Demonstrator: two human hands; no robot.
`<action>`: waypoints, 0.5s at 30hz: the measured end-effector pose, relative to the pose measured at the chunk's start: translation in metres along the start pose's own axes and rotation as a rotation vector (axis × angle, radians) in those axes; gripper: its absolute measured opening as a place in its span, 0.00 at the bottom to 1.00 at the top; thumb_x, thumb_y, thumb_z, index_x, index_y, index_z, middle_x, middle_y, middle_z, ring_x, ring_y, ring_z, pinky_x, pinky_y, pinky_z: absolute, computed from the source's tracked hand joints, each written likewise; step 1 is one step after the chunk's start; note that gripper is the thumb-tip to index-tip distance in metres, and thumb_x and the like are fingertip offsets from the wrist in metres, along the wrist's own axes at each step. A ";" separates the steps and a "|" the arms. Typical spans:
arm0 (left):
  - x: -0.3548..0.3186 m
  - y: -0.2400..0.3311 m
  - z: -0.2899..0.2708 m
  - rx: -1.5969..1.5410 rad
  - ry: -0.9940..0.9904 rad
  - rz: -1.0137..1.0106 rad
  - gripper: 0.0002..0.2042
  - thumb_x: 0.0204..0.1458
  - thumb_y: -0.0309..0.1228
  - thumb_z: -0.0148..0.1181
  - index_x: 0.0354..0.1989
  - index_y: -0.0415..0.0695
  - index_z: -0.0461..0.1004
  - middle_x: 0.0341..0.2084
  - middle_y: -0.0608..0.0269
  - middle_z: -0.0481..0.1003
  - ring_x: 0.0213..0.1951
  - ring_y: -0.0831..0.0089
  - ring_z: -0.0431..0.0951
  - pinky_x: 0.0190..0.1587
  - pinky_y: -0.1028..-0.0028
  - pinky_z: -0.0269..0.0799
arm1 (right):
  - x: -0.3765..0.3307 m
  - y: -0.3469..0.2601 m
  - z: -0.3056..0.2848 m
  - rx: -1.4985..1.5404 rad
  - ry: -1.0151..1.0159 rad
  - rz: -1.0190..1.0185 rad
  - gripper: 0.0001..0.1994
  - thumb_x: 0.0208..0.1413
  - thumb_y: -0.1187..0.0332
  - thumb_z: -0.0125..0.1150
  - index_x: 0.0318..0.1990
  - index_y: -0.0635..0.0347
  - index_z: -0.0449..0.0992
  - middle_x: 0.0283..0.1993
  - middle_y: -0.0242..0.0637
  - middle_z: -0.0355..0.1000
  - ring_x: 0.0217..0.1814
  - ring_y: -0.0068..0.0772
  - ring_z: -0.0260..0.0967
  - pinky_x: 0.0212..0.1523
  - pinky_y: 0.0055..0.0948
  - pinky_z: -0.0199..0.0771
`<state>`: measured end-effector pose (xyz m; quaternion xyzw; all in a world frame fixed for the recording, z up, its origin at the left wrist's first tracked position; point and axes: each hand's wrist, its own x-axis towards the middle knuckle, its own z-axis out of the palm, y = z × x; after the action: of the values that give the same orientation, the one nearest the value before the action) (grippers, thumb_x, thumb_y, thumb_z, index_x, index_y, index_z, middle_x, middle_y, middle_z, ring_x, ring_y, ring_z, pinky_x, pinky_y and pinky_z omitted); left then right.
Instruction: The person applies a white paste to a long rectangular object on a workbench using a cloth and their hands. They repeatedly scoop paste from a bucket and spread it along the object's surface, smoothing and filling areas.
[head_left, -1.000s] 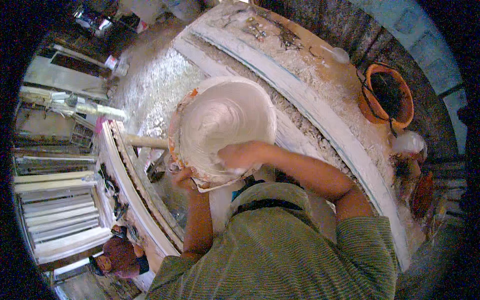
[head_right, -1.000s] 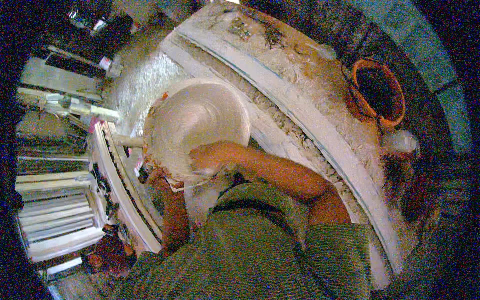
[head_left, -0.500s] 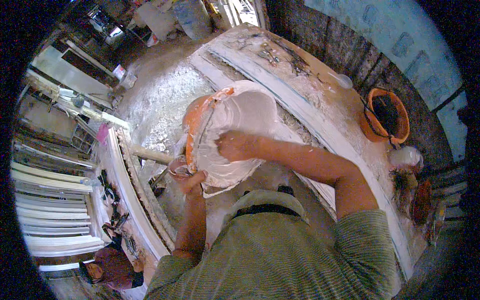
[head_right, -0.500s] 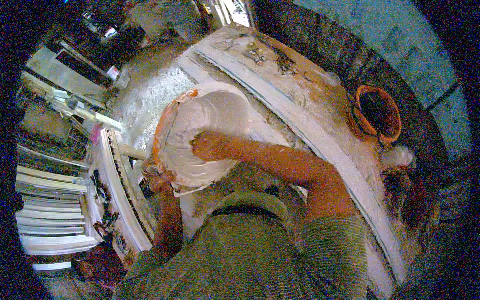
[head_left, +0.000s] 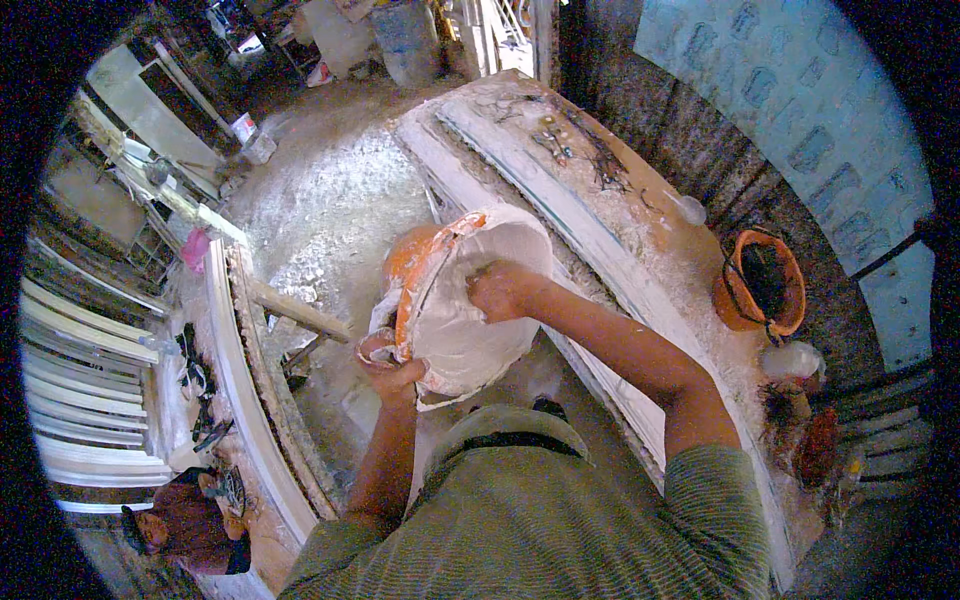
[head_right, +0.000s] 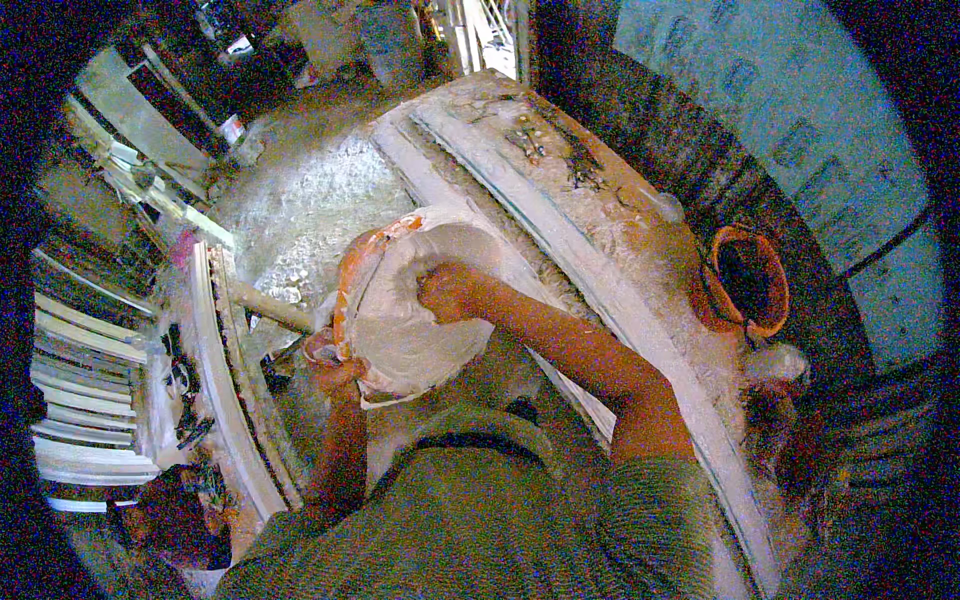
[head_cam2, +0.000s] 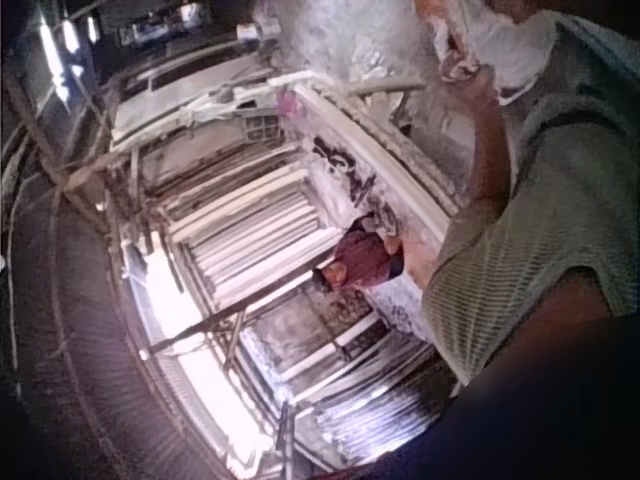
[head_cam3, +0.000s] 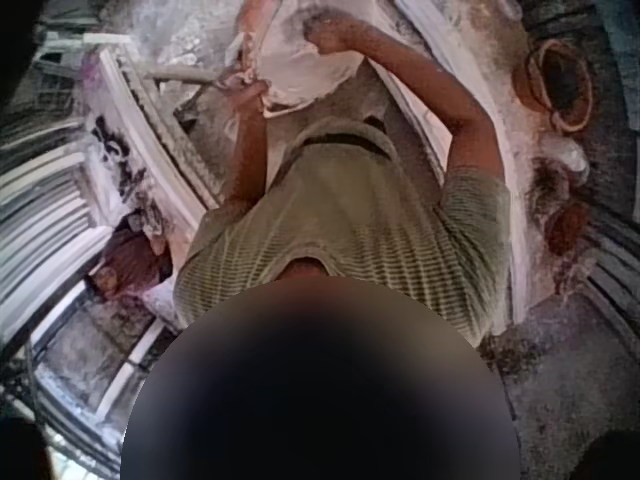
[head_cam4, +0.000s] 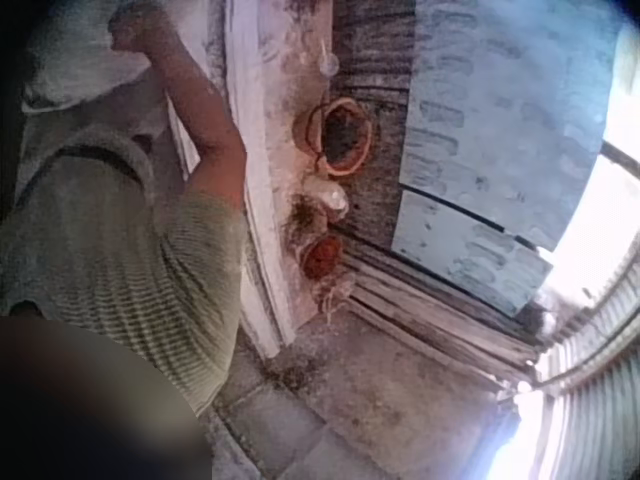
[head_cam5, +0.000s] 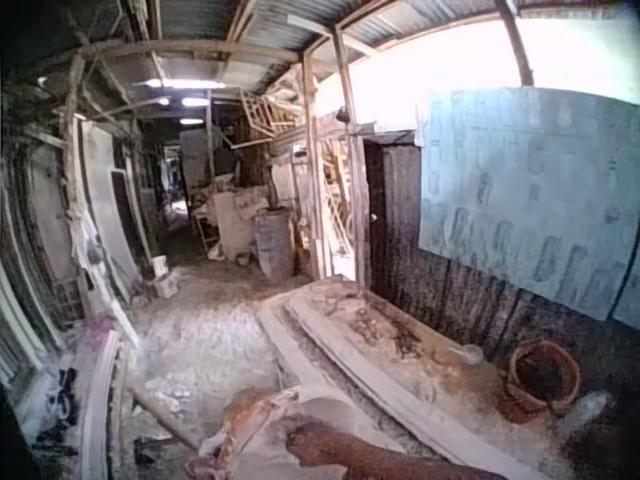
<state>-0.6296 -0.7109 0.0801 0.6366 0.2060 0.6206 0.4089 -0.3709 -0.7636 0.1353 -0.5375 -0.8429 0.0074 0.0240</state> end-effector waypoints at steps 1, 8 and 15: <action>-0.001 -0.002 -0.001 0.010 -0.060 0.033 0.28 0.19 0.24 0.69 0.37 0.43 0.69 0.33 0.58 0.73 0.37 0.64 0.75 0.44 0.63 0.73 | 0.000 0.006 0.002 -0.003 0.036 0.006 0.12 0.44 0.63 0.57 0.30 0.64 0.78 0.31 0.49 0.77 0.35 0.50 0.77 0.41 0.47 0.78; 0.002 0.055 0.012 -0.034 -0.630 0.166 0.25 0.22 0.24 0.69 0.37 0.42 0.70 0.37 0.54 0.74 0.38 0.62 0.76 0.46 0.61 0.72 | 0.003 -0.023 0.040 0.231 0.276 0.425 0.15 0.50 0.61 0.53 0.39 0.58 0.79 0.39 0.48 0.77 0.42 0.50 0.75 0.46 0.48 0.75; 0.029 0.101 0.053 -0.103 -0.894 0.167 0.23 0.25 0.24 0.69 0.36 0.41 0.71 0.40 0.51 0.75 0.40 0.61 0.77 0.48 0.60 0.71 | 0.002 -0.118 0.077 2.075 0.437 0.405 0.14 0.53 0.61 0.53 0.42 0.58 0.77 0.42 0.46 0.76 0.44 0.48 0.74 0.48 0.46 0.74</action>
<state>-0.5990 -0.7611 0.1819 0.8352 -0.0738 0.3251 0.4373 -0.4827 -0.8106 0.0631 -0.3741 -0.2984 0.6257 0.6161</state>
